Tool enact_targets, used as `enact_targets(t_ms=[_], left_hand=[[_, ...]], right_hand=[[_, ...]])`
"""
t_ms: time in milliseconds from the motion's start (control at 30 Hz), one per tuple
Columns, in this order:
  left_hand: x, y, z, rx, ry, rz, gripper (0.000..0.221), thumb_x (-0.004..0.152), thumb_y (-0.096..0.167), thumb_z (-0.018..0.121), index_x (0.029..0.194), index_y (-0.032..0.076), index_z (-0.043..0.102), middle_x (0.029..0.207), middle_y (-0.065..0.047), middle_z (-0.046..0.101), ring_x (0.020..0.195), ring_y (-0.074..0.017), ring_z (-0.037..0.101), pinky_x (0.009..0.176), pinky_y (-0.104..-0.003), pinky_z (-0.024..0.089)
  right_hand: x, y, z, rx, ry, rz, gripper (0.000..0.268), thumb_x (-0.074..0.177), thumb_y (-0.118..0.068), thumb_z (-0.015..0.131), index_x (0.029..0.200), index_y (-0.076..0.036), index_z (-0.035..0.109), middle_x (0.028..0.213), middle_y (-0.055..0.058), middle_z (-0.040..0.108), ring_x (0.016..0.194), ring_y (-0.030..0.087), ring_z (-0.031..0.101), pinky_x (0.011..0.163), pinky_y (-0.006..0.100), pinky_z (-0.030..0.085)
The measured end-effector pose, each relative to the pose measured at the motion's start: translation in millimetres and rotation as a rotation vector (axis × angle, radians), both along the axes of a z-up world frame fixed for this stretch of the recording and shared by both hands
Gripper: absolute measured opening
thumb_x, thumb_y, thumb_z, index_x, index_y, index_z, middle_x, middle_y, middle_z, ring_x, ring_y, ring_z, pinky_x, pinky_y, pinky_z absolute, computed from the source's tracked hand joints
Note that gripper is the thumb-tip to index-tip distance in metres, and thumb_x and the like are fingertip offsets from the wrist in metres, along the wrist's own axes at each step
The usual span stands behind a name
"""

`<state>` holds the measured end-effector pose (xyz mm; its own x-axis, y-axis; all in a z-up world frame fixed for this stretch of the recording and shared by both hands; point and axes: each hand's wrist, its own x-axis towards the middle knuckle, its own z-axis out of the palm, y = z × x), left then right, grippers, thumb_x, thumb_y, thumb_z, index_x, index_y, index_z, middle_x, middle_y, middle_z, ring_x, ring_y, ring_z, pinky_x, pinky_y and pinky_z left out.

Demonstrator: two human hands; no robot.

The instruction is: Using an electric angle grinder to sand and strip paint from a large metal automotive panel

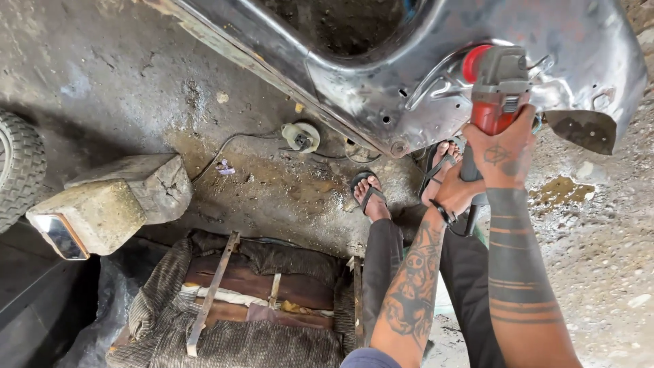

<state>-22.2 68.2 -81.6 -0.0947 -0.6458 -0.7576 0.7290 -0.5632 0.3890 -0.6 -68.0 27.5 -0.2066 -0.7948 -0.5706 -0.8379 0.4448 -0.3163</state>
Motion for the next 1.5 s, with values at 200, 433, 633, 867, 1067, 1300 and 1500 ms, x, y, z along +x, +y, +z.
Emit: enact_targets(t_ms=[200,433,633,867,1067,1300,1500], left_hand=[[15,-8,11,0.074,0.015,-0.165,0.077,0.067,0.037,0.078,0.132,0.001,0.058,0.115,-0.010,0.069,0.106,-0.0240,0.064,0.088,-0.039,0.057],[14,-6,10,0.047,0.065,-0.168,0.078,0.067,0.035,0.078,0.134,0.002,0.058,0.111,-0.011,0.069,0.101,-0.0248,0.062,0.083,-0.039,0.055],[7,-3,-9,0.007,0.096,-0.114,0.063,0.070,0.031,0.080,0.124,0.004,0.062,0.106,-0.007,0.069,0.098,-0.0227,0.062,0.081,-0.038,0.055],[11,-2,-3,-0.006,0.091,-0.118,0.061,0.070,0.031,0.079,0.123,0.006,0.063,0.110,-0.007,0.070,0.105,-0.0258,0.063,0.087,-0.041,0.056],[13,-1,-5,0.027,0.098,-0.136,0.057,0.066,0.030,0.081,0.115,0.007,0.064,0.095,-0.004,0.068,0.087,-0.0202,0.060,0.072,-0.035,0.054],[8,10,-19,0.004,0.124,-0.089,0.056,0.067,0.025,0.081,0.116,0.006,0.062,0.099,-0.005,0.068,0.091,-0.0204,0.061,0.077,-0.036,0.055],[1,15,-31,-0.044,0.133,-0.036,0.052,0.068,0.023,0.083,0.113,0.006,0.063,0.097,-0.004,0.067,0.091,-0.0202,0.061,0.077,-0.036,0.055]], right_hand=[[6,2,-1,0.044,-0.012,0.022,0.057,0.076,-0.028,0.080,0.117,-0.008,0.046,0.093,0.007,0.063,0.072,0.022,0.061,0.064,0.038,0.054],[-1,8,-6,-0.058,-0.038,0.060,0.059,0.078,-0.030,0.083,0.117,-0.007,0.045,0.093,0.009,0.066,0.075,0.026,0.063,0.069,0.041,0.053],[-3,8,-14,-0.095,-0.071,0.039,0.059,0.079,-0.026,0.084,0.119,-0.006,0.046,0.094,0.010,0.066,0.074,0.024,0.063,0.069,0.038,0.054],[-4,13,-19,-0.124,-0.100,0.106,0.061,0.080,-0.025,0.085,0.122,-0.004,0.046,0.098,0.012,0.064,0.071,0.023,0.061,0.066,0.037,0.053],[-8,17,-24,-0.156,-0.143,0.094,0.067,0.080,-0.025,0.086,0.127,0.000,0.045,0.112,0.019,0.061,0.086,0.032,0.062,0.067,0.044,0.054],[0,24,-24,-0.167,-0.155,0.103,0.068,0.080,-0.026,0.086,0.128,0.001,0.045,0.111,0.017,0.063,0.084,0.029,0.064,0.066,0.041,0.055],[6,25,-25,-0.195,-0.162,0.108,0.066,0.079,-0.022,0.086,0.128,0.000,0.047,0.108,0.016,0.064,0.080,0.026,0.064,0.069,0.039,0.055]])
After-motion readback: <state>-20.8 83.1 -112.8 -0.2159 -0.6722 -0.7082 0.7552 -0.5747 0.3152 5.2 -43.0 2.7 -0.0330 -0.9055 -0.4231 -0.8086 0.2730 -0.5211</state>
